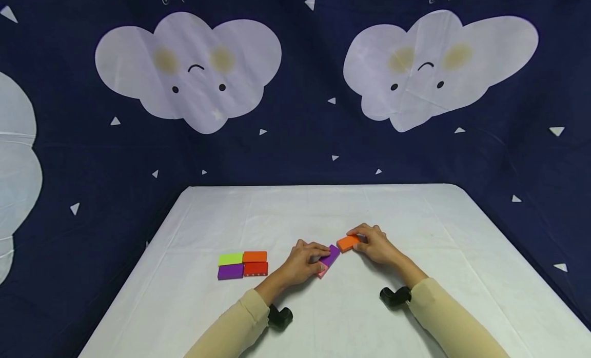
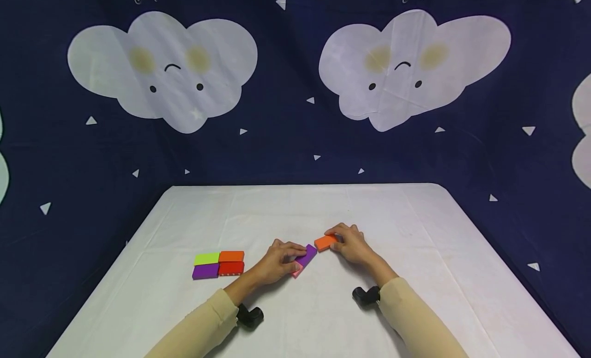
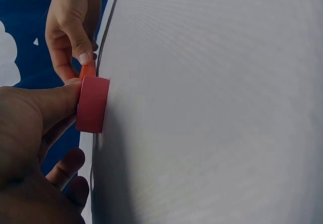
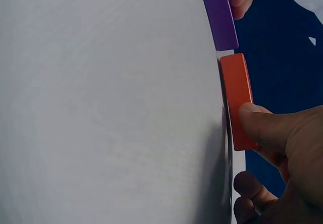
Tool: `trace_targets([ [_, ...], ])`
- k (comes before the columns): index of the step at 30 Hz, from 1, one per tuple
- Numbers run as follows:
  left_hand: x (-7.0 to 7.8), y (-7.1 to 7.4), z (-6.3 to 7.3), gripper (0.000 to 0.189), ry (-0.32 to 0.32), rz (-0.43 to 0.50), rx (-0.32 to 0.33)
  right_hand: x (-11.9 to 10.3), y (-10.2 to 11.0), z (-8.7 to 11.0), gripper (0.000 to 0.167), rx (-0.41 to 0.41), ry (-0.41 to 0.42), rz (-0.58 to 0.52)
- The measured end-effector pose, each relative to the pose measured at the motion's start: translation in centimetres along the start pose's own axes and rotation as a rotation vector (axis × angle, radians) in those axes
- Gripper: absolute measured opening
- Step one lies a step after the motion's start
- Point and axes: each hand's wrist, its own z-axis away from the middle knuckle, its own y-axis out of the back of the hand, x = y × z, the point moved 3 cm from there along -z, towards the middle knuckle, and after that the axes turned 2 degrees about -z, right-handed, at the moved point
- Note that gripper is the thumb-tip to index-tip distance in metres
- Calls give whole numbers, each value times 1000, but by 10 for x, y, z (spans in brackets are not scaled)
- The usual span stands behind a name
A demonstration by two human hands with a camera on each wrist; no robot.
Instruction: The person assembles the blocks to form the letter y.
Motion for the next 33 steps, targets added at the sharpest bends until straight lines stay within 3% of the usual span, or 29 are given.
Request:
trace_targets([
  [15,1,-1,0,33,4,-7,-2,1,0,2,41,-25,-26,17],
  [21,0,-2,0,33,10,-1,0,1,3,5,49,42,-68,10],
  [33,0,-1,0,35,18,-7,3,-3,-1,14,44,197,-164,37],
])
